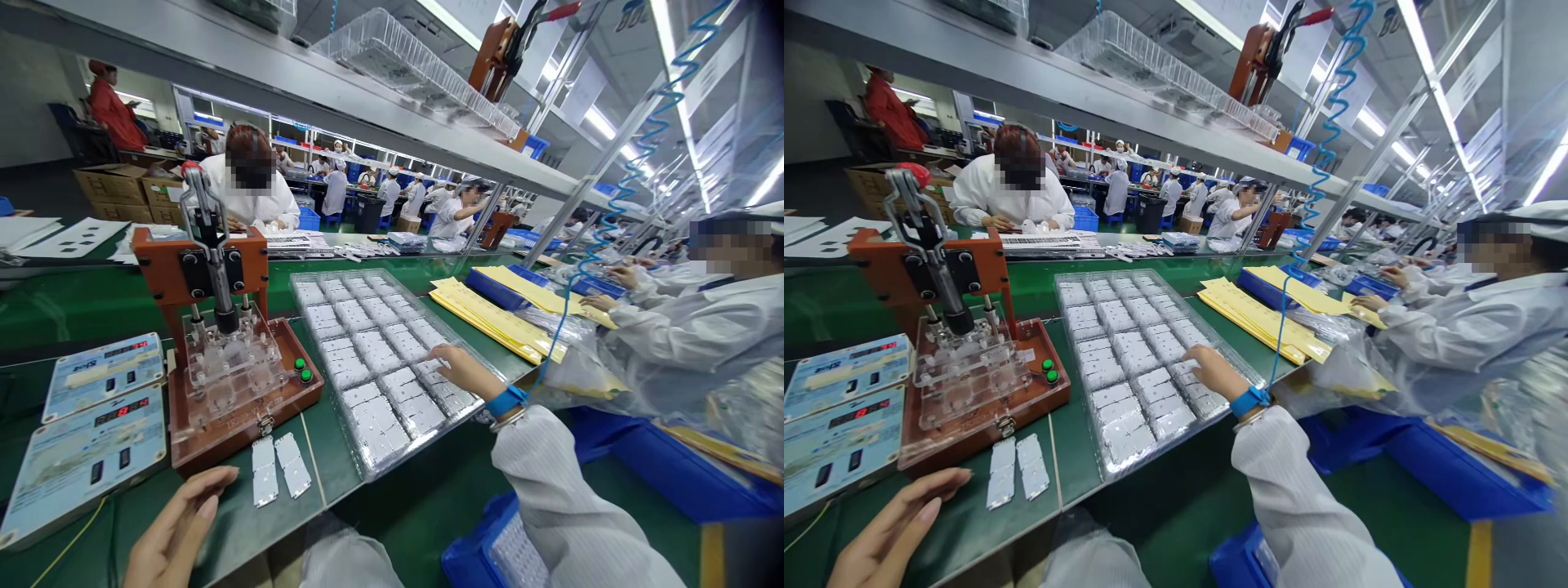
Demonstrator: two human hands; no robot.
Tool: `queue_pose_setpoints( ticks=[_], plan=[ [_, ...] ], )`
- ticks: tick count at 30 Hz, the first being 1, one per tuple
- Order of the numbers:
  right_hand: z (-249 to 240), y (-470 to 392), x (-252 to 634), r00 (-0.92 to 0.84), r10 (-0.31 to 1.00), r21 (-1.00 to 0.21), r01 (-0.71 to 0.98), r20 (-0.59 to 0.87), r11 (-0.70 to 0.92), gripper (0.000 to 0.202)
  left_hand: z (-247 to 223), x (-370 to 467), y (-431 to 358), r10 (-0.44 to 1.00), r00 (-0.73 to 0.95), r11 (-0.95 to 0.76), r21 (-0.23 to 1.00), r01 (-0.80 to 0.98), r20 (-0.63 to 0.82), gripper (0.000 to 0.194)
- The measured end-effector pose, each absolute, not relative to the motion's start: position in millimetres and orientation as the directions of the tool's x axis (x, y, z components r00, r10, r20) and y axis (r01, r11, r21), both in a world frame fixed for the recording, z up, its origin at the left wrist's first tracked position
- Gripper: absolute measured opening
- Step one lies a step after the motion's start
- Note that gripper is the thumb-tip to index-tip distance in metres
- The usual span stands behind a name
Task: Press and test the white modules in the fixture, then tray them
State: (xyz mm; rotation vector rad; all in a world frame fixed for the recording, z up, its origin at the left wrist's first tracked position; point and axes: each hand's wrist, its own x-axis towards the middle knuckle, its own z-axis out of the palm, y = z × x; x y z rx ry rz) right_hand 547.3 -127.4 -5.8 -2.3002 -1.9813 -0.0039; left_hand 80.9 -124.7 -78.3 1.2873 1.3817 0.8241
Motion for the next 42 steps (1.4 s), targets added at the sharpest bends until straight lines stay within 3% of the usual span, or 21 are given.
queue_pose_setpoints(
  ticks=[8, 10, 12, 14, 16, 18, 21, 26, 28, 31, 33, 36, 42],
  plan=[
    [-13.5, -133.3, 533.5, 0.129, 0.973, 0.030, 0.990, 0.191, -0.137, 0.014, -78.1, 85.8, -127.4, 0.978, 0.186, -0.141, 0.948, 0.286, 0.089, 0.039],
    [-10.6, -137.2, 512.3, 0.099, 0.959, 0.009, 0.994, 0.267, -0.105, 0.016, -78.2, 89.3, -126.4, 0.959, 0.224, -0.242, 0.916, 0.321, 0.175, 0.036],
    [-5.7, -143.5, 477.6, -0.051, 0.937, -0.101, 0.991, 0.346, 0.092, 0.018, -76.1, 94.2, -124.4, 0.917, 0.321, -0.352, 0.856, 0.379, 0.236, 0.033],
    [-1.8, -149.2, 433.7, -0.316, 0.883, -0.268, 0.869, 0.347, 0.416, 0.020, -72.6, 100.4, -121.9, 0.861, 0.448, -0.449, 0.773, 0.447, 0.241, 0.034],
    [-1.8, -150.2, 389.9, -0.535, 0.819, -0.360, 0.737, 0.207, 0.572, 0.031, -69.5, 106.7, -119.6, 0.812, 0.546, -0.520, 0.681, 0.516, 0.206, 0.041],
    [-7.2, -144.5, 355.6, -0.638, 0.765, -0.388, 0.686, 0.083, 0.615, 0.048, -68.2, 111.8, -118.5, 0.788, 0.592, -0.563, 0.590, 0.579, 0.171, 0.046],
    [-20.8, -129.4, 330.0, -0.685, 0.728, -0.368, 0.676, 0.005, 0.638, 0.057, -68.6, 114.3, -120.9, 0.786, 0.601, -0.582, 0.502, 0.640, 0.145, 0.046],
    [-22.6, -120.2, 333.2, -0.682, 0.730, -0.423, 0.673, -0.036, 0.607, 0.048, -61.6, 107.6, -137.2, 0.813, 0.578, -0.525, 0.507, 0.684, 0.061, 0.044],
    [-11.0, -118.2, 340.1, -0.673, 0.740, -0.524, 0.624, 0.016, 0.580, 0.046, -52.8, 103.8, -142.8, 0.815, 0.577, -0.517, 0.526, 0.675, 0.061, 0.044],
    [9.8, -100.5, 347.1, -0.634, 0.753, -0.626, 0.517, 0.178, 0.584, 0.044, -33.8, 97.9, -139.2, 0.822, 0.535, -0.550, 0.515, 0.657, 0.196, 0.051],
    [19.2, -77.2, 346.2, -0.610, 0.747, -0.590, 0.510, 0.264, 0.626, 0.042, -20.2, 94.0, -126.1, 0.832, 0.458, -0.555, 0.472, 0.685, 0.313, 0.054],
    [22.5, -36.6, 337.1, -0.613, 0.739, -0.501, 0.563, 0.282, 0.658, 0.040, -5.7, 90.1, -95.8, 0.827, 0.413, -0.552, 0.418, 0.721, 0.381, 0.051],
    [18.0, 5.6, 321.6, -0.686, 0.678, -0.454, 0.532, 0.264, 0.715, 0.038, 4.2, 90.0, -44.1, 0.842, 0.468, -0.538, 0.378, 0.753, 0.268, 0.045]
  ],
)
